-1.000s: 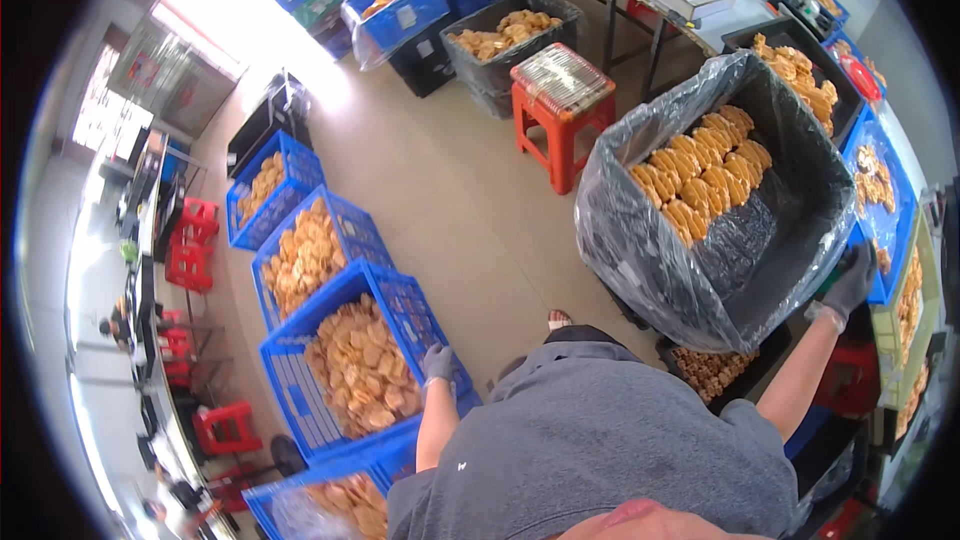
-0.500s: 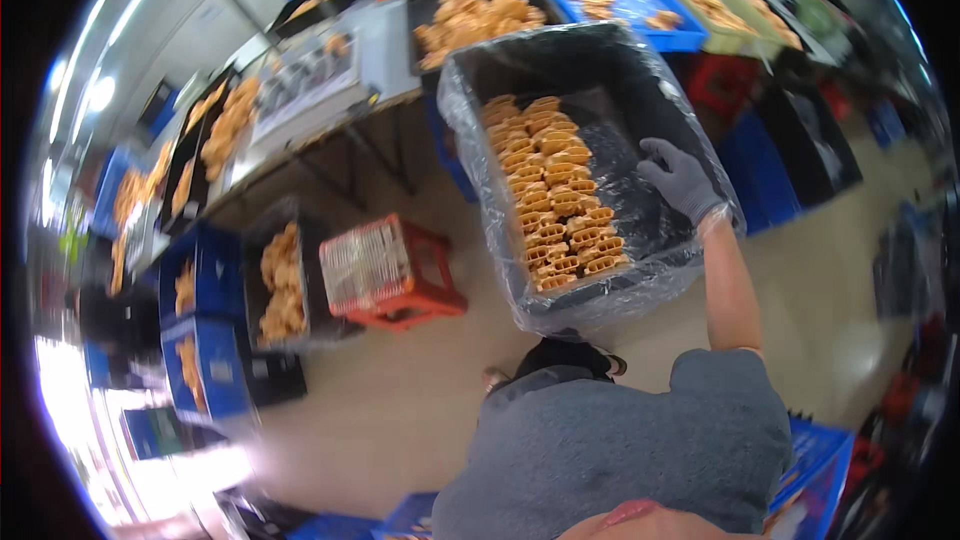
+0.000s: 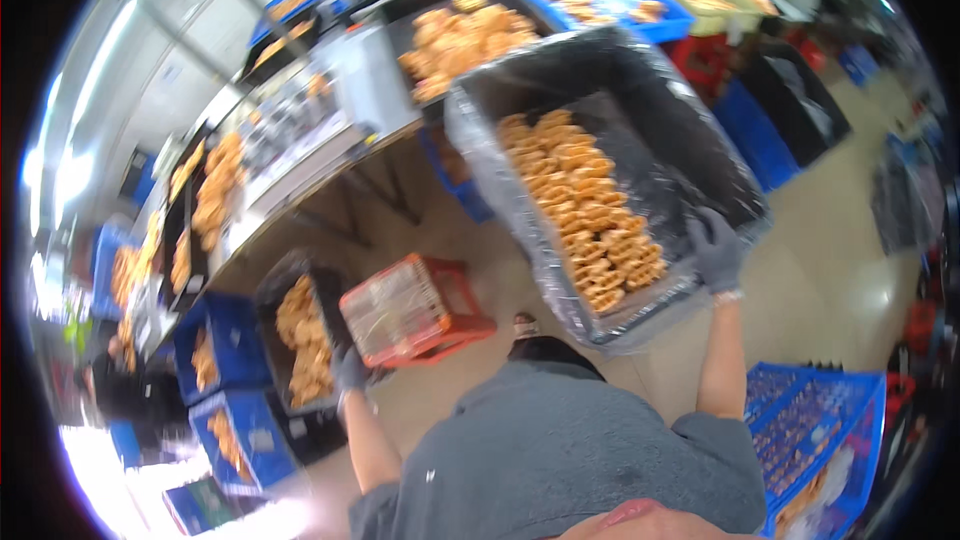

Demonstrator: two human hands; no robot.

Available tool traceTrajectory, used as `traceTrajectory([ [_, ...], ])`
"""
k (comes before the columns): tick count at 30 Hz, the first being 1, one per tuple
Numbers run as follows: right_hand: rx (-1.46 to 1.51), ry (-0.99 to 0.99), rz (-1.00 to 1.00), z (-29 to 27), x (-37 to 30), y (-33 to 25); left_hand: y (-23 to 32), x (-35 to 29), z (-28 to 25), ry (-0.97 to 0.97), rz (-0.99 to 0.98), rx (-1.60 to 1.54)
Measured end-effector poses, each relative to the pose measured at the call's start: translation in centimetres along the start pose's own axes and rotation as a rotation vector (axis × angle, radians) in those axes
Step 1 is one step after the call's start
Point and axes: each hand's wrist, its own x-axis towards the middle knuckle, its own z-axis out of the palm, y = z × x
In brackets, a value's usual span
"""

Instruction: Assemble toy tank parts by placing them into an assembly jig.

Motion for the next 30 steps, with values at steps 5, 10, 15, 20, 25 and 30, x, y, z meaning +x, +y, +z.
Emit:
traceTrajectory([
  [5,-0.064,-0.063,0.089,-0.7,-0.3,0.8,4.2,0.6,4.6,0.118,-0.138,0.756],
  [10,-0.115,-0.095,0.121,-0.6,-0.8,1.4,5.6,0.1,1.9,0.156,-0.384,0.953],
  [15,-0.063,-0.126,0.206,-0.6,-0.4,0.1,6.8,2.3,1.2,0.26,-0.393,1.055],
  [20,-0.009,-0.162,0.192,-0.8,0.8,1.4,10.1,7.5,2.3,0.399,-0.269,0.872],
  [25,-0.189,0.068,0.05,-3.8,6.7,0.4,14.4,15.4,3.1,0.645,-0.033,0.718],
  [30,-0.227,0.326,-0.177,-0.3,13.4,-16.7,18.5,26.9,0.7,0.691,0.165,0.497],
])
